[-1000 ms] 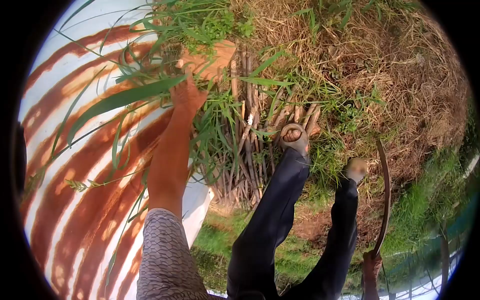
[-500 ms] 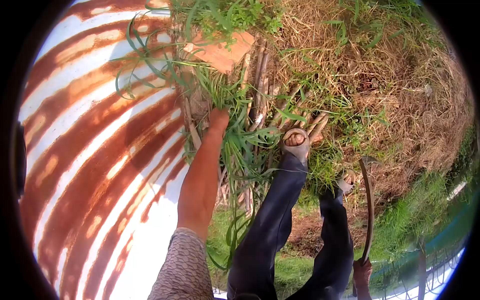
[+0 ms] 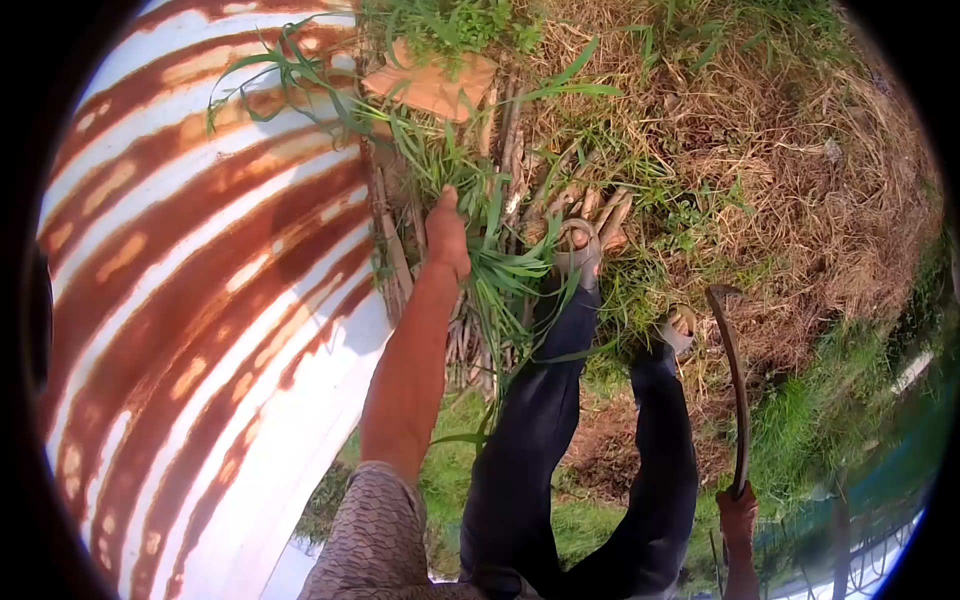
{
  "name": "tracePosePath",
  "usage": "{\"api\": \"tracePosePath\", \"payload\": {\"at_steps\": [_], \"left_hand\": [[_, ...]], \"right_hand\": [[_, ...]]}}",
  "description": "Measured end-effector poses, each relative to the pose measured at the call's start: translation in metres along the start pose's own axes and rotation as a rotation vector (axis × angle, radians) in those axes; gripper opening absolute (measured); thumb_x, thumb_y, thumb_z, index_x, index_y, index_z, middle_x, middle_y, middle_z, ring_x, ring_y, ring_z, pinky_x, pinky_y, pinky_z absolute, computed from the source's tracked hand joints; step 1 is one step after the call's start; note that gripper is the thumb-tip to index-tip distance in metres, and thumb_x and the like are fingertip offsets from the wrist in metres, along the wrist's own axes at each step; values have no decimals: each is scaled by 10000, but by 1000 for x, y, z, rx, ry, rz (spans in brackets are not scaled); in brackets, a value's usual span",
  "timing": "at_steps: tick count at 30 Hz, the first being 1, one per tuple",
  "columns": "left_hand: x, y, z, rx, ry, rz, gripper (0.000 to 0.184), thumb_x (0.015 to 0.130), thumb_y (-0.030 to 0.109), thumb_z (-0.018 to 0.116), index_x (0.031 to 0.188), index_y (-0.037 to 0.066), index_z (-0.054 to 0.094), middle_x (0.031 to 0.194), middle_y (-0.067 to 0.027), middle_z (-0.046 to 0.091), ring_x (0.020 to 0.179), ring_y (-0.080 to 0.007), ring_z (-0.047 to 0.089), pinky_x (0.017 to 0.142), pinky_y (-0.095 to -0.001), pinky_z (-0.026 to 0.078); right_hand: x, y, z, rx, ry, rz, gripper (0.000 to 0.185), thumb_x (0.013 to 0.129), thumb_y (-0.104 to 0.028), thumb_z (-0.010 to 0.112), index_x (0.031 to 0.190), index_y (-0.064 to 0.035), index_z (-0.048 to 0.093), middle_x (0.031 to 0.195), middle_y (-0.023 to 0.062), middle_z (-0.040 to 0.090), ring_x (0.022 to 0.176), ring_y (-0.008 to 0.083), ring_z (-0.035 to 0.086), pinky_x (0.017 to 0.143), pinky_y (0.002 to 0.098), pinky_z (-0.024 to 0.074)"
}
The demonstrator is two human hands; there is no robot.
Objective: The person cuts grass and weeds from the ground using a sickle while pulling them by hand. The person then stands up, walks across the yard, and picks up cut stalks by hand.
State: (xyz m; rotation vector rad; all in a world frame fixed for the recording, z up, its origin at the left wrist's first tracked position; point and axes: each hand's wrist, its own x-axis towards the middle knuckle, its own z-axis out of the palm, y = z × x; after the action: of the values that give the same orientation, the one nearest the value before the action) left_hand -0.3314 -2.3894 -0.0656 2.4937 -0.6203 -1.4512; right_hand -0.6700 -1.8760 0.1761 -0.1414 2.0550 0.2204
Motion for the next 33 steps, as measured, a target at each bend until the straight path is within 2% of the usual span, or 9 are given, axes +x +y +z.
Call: {"api": "tracePosePath", "payload": {"at_steps": [4,10,12,17,19,21,26,29,33], "left_hand": [[-73,-18,-89,124,-87,-9,656,926,542,473,1275,-13,492,1172,-134,524,978,-244,514,875,-446,404],[-204,52,-174,185,-137,270,569,936,500,475,1105,-32,584,1001,-111,601,880,-221,529,848,-371,405],[-214,41,-186,298,-24,636,493,935,453,484,965,-25,600,855,-82,590,794,-197,516,763,-357,413],[-243,168,-174,575,-142,609,407,922,373,507,935,-21,607,854,-102,596,783,-176,536,696,-357,426],[-295,178,-202,530,-130,581,396,928,349,520,1097,-4,579,907,-109,604,768,-178,554,716,-343,447],[-240,132,-195,165,97,1113,404,916,354,538,1076,-12,599,964,-150,640,879,-249,586,843,-377,437],[-290,255,-173,479,-105,933,299,920,291,559,1032,14,571,956,-117,624,917,-212,579,837,-328,447],[-373,306,-176,844,116,1055,222,930,243,551,1024,41,556,972,-96,611,931,-173,571,834,-291,450],[-319,267,-174,419,-214,1001,191,947,212,511,1010,39,561,959,-104,604,848,-181,527,724,-329,420]], "right_hand": [[-9,-14,-5,-48,-11,-41,236,724,-188,681,765,-40,501,595,59,482,524,182,477,511,364,408],[-80,-25,-63,243,-107,128,263,748,-241,683,787,-36,523,582,62,497,457,177,481,442,360,406],[-89,-16,-64,261,-30,33,260,748,-238,683,788,-38,522,579,54,498,438,166,475,418,355,404],[-138,5,-102,301,19,105,266,745,-242,677,788,-34,516,578,50,494,455,159,503,417,349,410],[-176,5,-119,417,-52,170,267,738,-239,679,795,-32,521,571,55,492,456,166,513,412,349,412],[-178,12,-114,438,60,155,216,747,-225,662,772,-59,527,560,45,488,430,152,494,406,345,416],[-190,48,-101,481,99,159,193,758,-217,640,701,-85,512,518,14,449,409,147,461,411,334,392],[-237,18,-114,606,127,260,202,758,-213,634,668,-88,504,500,2,429,396,149,442,409,337,381],[-203,76,-57,628,161,57,225,761,-250,629,672,-76,517,510,11,443,417,155,458,415,336,378]]}}
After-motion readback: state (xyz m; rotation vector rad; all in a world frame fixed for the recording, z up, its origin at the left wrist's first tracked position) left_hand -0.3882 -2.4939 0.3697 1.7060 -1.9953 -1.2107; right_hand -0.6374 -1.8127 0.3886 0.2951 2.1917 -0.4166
